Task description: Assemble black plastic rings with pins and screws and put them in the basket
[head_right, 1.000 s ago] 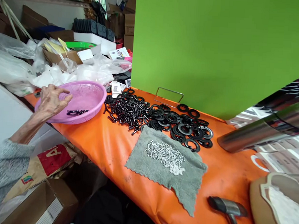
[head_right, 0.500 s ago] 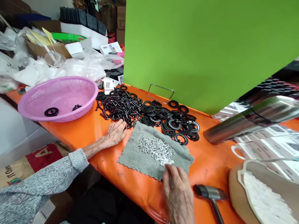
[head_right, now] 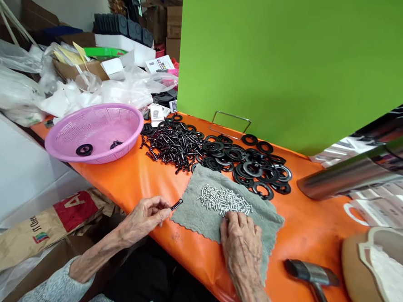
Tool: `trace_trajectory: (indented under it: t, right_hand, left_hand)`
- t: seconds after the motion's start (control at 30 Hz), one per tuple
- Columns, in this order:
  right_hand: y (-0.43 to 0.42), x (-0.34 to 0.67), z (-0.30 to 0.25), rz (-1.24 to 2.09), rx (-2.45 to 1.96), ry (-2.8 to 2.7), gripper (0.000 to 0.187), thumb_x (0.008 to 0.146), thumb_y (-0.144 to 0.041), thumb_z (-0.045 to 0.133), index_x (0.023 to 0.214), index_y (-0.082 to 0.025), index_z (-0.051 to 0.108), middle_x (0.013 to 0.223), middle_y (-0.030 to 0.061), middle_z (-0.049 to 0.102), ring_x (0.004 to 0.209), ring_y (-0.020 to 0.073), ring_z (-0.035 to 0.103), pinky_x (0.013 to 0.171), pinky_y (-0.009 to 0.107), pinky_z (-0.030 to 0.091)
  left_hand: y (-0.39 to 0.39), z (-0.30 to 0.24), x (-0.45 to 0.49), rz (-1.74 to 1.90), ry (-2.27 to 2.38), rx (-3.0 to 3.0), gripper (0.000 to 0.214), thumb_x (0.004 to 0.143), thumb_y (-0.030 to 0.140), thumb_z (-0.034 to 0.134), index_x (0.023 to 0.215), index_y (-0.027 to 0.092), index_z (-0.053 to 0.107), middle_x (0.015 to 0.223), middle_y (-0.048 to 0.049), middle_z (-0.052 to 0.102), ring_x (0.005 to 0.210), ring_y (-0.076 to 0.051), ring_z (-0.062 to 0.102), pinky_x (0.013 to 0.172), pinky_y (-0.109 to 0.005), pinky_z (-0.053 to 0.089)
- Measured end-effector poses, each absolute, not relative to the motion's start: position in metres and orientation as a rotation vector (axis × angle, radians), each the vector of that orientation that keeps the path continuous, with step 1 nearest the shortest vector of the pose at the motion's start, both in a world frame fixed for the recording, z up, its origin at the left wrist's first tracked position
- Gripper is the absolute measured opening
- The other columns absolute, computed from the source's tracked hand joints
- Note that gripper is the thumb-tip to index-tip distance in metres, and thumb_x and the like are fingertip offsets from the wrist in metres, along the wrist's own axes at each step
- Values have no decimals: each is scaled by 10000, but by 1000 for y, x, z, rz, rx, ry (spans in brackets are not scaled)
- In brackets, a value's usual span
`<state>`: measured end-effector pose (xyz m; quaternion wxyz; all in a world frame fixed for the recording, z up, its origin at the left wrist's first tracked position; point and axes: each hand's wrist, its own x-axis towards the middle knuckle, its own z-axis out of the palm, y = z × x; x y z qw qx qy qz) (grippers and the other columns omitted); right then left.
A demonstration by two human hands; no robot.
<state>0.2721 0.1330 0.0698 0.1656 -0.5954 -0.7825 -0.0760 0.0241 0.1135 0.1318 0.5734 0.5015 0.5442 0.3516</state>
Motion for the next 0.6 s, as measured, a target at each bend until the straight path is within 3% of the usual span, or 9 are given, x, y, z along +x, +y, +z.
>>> trace_trajectory:
  t: [0.17, 0.33, 0.5, 0.6]
  right_hand:
    - [132, 269, 74, -159, -1693, -2194, 198, 889, -243, 322, 771, -227, 480, 745, 98, 563, 764, 281, 513, 678, 405, 349]
    - [130, 268, 80, 26, -1682, -2005, 200, 875, -316, 341, 798, -218, 497, 803, 120, 603, 802, 285, 568, 703, 422, 415]
    - [115, 261, 92, 334, -1623, -1767, 240, 879, -421, 452, 875, -221, 585, 798, 38, 653, 659, 169, 621, 602, 301, 505]
    - [102, 248, 103, 621, -1529, -1603, 262, 866, -468, 527, 893, -224, 619, 757, 15, 665, 645, 148, 638, 561, 250, 522]
  left_hand:
    - [103, 135, 29, 906, 1267, 1103, 212, 772, 342, 645, 816, 143, 587, 738, 6, 545, 638, -97, 449, 618, -228, 374]
    - [97, 138, 32, 922, 962, 616, 302, 719, 374, 732, 787, 103, 615, 695, -4, 549, 569, -62, 425, 576, -209, 314]
    - [91, 135, 36, 876, 746, 266, 315, 658, 303, 791, 806, 45, 688, 672, -21, 536, 541, -48, 428, 575, -205, 314]
    - [89, 134, 39, 854, 725, 215, 291, 673, 285, 781, 804, 39, 697, 655, -16, 522, 520, -42, 420, 571, -208, 310]
